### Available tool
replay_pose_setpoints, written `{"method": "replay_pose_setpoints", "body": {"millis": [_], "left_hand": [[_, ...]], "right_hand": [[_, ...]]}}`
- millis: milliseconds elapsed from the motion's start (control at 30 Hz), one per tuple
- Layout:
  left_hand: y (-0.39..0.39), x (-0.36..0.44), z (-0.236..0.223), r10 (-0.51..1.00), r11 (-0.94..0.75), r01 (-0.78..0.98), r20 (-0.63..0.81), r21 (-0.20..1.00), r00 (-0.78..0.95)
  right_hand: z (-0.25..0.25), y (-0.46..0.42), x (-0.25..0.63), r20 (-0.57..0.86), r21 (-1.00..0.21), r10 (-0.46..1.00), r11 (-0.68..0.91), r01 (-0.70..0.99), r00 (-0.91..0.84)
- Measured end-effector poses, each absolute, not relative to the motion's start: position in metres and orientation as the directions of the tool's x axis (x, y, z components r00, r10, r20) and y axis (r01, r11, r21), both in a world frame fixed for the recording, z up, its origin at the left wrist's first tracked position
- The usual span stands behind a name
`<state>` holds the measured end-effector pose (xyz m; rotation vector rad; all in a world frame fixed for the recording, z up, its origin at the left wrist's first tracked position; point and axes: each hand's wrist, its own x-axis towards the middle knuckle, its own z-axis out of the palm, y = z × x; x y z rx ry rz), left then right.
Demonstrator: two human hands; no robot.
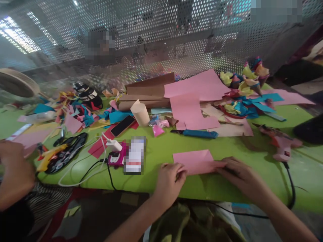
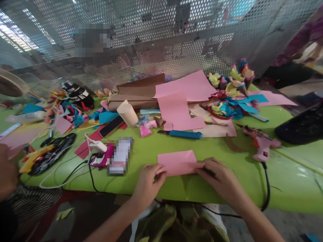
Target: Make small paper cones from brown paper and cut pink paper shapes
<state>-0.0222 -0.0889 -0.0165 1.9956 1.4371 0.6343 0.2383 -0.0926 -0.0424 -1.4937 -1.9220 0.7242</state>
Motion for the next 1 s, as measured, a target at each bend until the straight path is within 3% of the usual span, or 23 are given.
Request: {"method": "replay_pose_setpoints", "body": {"millis": [100, 233, 367, 633, 1000], "left_hand": [[-0.084, -0.014, -0.024, 0.985, -0.171, 0.721, 0.100, 0.671, 0.140], [-0.079, -0.012, -0.034, 0.988, -0.142, 0.753, 0.142, 0.643, 0.065], [-0.078, -0.012, -0.037, 0.990, -0.133, 0.802, 0.118, 0.582, 0.079], [-0.081, -0.009, -0.028, 0.984, -0.177, 0.859, 0.108, 0.480, 0.143], [-0.078, -0.008, -0.027, 0.986, -0.164, 0.875, 0.094, 0.454, 0.136]], "right_hand": [[-0.043, -0.088, 0.231, 0.135, -0.685, 0.986, 0.163, 0.710, -0.097], [-0.051, -0.087, 0.226, 0.165, -0.647, 0.985, 0.149, 0.748, -0.054], [-0.057, -0.088, 0.224, 0.213, -0.639, 0.976, 0.175, 0.749, -0.046], [-0.054, -0.090, 0.229, 0.231, -0.594, 0.948, 0.314, 0.740, -0.217], [-0.045, -0.089, 0.228, 0.327, -0.566, 0.914, 0.393, 0.725, -0.241]]}}
